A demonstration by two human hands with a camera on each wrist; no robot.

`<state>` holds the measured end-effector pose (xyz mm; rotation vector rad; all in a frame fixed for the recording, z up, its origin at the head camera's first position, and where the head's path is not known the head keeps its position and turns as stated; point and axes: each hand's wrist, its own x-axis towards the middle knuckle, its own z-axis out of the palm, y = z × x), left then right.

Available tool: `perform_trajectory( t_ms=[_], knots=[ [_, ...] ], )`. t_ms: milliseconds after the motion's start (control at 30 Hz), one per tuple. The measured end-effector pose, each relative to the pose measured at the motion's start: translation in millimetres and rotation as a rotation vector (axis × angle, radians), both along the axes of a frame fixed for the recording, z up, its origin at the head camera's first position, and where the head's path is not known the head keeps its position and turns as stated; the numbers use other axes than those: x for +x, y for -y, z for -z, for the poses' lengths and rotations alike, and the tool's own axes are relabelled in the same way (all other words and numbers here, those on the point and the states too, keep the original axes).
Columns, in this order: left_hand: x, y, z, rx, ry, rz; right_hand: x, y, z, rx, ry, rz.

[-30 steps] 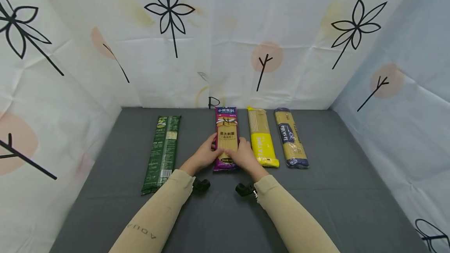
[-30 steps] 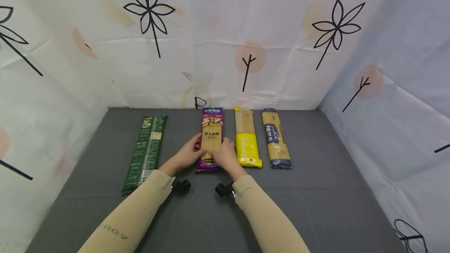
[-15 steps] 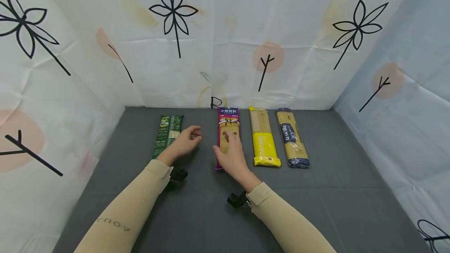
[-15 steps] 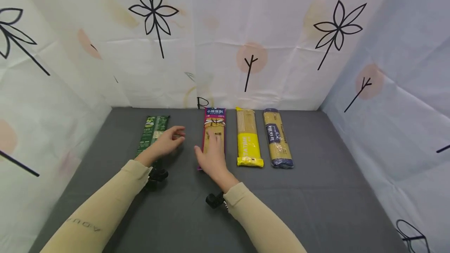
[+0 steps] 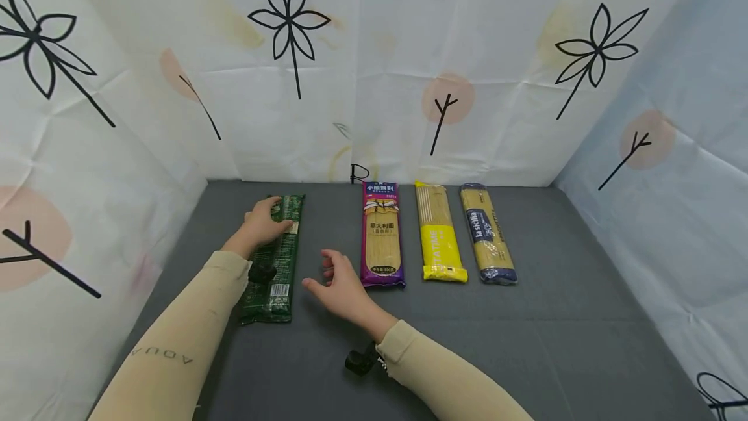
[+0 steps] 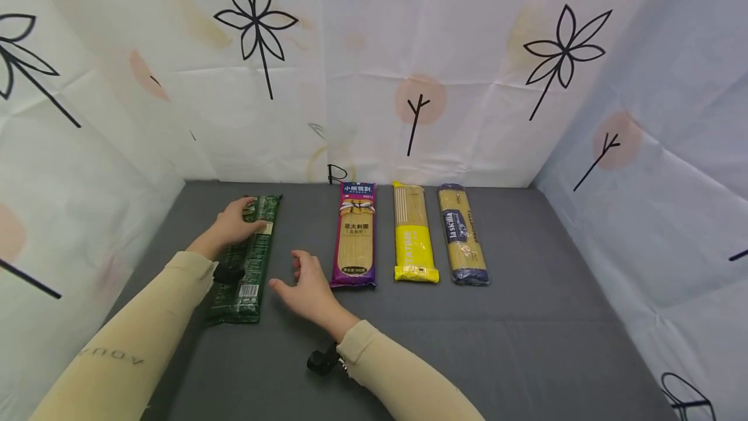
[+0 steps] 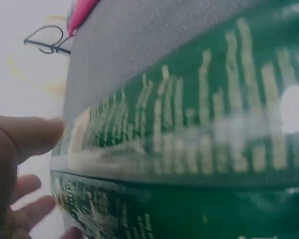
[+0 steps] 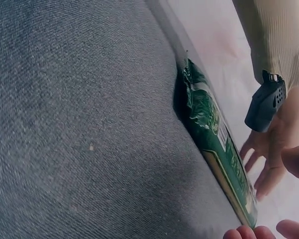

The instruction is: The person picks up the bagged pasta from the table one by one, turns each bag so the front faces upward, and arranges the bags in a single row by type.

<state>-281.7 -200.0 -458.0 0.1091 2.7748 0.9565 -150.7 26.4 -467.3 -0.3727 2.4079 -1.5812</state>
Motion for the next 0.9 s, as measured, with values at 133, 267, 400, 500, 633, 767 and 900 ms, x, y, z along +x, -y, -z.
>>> perform_trajectory(
  t_ms=[133, 267, 400, 500, 633, 767, 900],
  knots=[
    [2.2, 0.9, 1.8, -0.022, 0.054, 0.001, 0.3, 1.7, -0.1, 0.01, 0.027, -0.01],
    [5.5, -2.9, -0.2, -0.063, 0.063, 0.002, -1.1, 3.5, 1.2, 0.003, 0.046, -0.012],
    [10.0, -9.6, -6.5, -0.117, 0.07, 0.005, -2.0, 6.5, 0.8, -0.001, 0.061, -0.02],
    [11.4, -16.5, -8.9, -0.15, 0.098, 0.017, -2.8, 7.1, 3.0, 0.004, 0.068, -0.021],
    [12.4, -24.6, -11.5, -0.178, 0.123, 0.031, -3.7, 7.4, 10.1, 0.045, 0.072, -0.03],
    [9.2, -26.0, -7.4, -0.194, 0.048, 0.004, -3.9, 9.1, 17.6, 0.103, 0.066, -0.071],
    [1.2, -15.0, 6.3, -0.109, -0.041, -0.036, -2.6, 12.5, 20.2, 0.124, 0.061, -0.111]
  ],
)
